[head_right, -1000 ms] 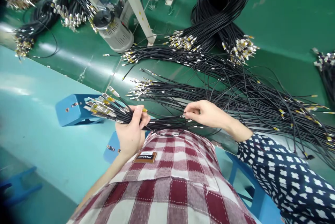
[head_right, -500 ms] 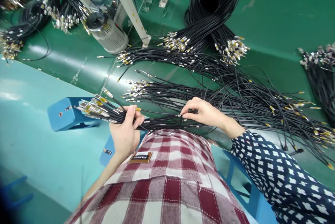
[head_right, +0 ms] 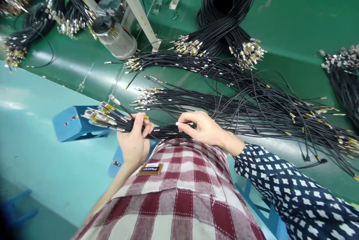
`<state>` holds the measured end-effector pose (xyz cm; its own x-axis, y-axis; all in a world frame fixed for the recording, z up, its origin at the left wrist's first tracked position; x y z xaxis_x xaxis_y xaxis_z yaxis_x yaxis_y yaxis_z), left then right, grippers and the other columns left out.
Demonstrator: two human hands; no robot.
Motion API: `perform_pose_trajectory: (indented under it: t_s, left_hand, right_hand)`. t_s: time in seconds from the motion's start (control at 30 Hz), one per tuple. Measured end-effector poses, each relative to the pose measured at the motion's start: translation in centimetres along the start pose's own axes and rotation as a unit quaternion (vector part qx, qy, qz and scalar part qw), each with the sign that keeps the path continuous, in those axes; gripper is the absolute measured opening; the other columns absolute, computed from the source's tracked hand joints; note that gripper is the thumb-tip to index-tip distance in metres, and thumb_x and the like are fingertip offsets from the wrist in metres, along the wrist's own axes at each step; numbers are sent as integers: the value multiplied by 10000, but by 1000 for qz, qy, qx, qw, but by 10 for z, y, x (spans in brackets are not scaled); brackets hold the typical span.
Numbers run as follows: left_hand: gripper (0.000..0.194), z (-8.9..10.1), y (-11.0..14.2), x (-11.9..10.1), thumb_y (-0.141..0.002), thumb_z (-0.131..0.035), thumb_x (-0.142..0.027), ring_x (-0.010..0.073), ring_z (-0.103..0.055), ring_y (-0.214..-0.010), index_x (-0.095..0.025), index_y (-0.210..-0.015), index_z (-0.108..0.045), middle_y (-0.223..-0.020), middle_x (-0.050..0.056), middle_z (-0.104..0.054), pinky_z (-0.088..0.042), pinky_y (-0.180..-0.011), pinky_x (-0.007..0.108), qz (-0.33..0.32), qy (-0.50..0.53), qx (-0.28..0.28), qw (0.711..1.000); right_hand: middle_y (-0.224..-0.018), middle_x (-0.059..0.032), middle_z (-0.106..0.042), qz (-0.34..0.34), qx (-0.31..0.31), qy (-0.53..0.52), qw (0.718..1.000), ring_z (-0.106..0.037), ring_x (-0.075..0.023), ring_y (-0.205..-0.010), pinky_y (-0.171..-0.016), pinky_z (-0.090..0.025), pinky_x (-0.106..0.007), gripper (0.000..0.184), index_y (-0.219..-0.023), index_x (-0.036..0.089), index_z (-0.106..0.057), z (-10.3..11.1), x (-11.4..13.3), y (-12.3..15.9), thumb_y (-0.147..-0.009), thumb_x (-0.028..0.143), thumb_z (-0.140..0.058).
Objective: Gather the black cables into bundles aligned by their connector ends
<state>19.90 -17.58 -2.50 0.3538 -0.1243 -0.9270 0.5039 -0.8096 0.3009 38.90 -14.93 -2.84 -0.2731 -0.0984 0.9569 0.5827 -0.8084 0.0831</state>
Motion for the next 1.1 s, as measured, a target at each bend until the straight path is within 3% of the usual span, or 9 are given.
perform_pose_trajectory:
  t_s: [0.17,0.43,0.57,0.67,0.73,0.87,0.97,1.03,1.1]
  left_hand:
    - [234,0,1,1,-706,-774,-299,44,-432,-462,-147,-733,-599,-607,-18,-552,-371,-469,206,-6,-5,16,1000]
    - [176,-1,5,2,-761,-727,-282,43,-412,-421,-152,-742,-609,-563,-32,-541,-341,-431,200,-32,-25,43,998]
    - [179,-1,7,1,-767,-721,-295,40,-395,-414,-156,-745,-610,-561,-37,-535,-337,-430,205,-23,-23,52,998]
    - [198,-1,7,0,-762,-725,-312,43,-392,-406,-161,-737,-598,-556,-38,-540,-330,-422,208,-27,-28,57,998]
    - [205,-1,7,-1,-766,-721,-316,45,-392,-408,-163,-725,-590,-554,-38,-540,-336,-425,210,-29,-37,62,997]
    - [209,0,8,-1,-779,-707,-317,47,-396,-428,-162,-709,-586,-562,-34,-531,-344,-437,211,-30,-51,66,996]
    - [208,1,8,0,-780,-706,-312,50,-394,-438,-164,-704,-581,-559,-36,-516,-346,-442,210,-28,-52,67,996]
    - [214,1,8,1,-779,-707,-299,52,-394,-447,-164,-686,-569,-557,-37,-506,-349,-448,210,-25,-54,73,996]
    - [225,1,8,1,-779,-707,-292,54,-398,-455,-165,-670,-557,-554,-38,-494,-351,-451,209,-24,-57,75,995]
  right_hand:
    - [-706,-5,-686,-47,-20,-21,998,-621,-136,-660,-659,-455,-249,256,-759,181,-637,-13,16,-11,-917,350,-528]
    - [-706,7,-695,-93,-107,113,983,-615,-152,-650,-649,-429,-269,192,-758,219,-679,-37,42,-30,-875,323,-569]
    - [-673,-3,-676,-129,-84,-71,986,-611,-145,-636,-655,-465,-272,235,-716,196,-652,-42,35,-33,-866,358,-573]
    - [-622,-4,-650,-174,-53,-285,941,-603,-135,-598,-648,-498,-279,263,-712,177,-632,-48,27,-34,-827,412,-608]
    - [-629,-5,-649,-180,-63,-325,926,-608,-141,-608,-666,-510,-295,268,-714,179,-619,-52,25,-32,-810,429,-627]
    - [-782,-42,-690,-77,-176,-86,978,-623,-189,-744,-764,-482,-343,228,-774,218,-626,-52,31,-23,-868,420,-578]
    - [-831,-56,-685,-23,-203,103,973,-601,-207,-792,-825,-422,-363,195,-788,230,-634,-51,37,-21,-884,381,-556]
    - [-724,-35,-638,-55,-160,75,983,-562,-176,-684,-725,-418,-329,240,-735,217,-595,-51,35,-24,-895,381,-524]
    - [-608,3,-542,-98,-92,-52,990,-476,-136,-560,-582,-380,-280,324,-668,206,-520,-52,32,-29,-906,424,-487]
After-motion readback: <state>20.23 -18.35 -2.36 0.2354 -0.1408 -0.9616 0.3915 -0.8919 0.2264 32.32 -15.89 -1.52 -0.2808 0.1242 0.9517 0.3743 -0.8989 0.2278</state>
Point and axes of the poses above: each hand's wrist, its own y-axis away from the middle knuckle, its own z-axis out of the back of the hand, x = y × z, the point moved 2 cm from there along -y, towards the middle knuckle
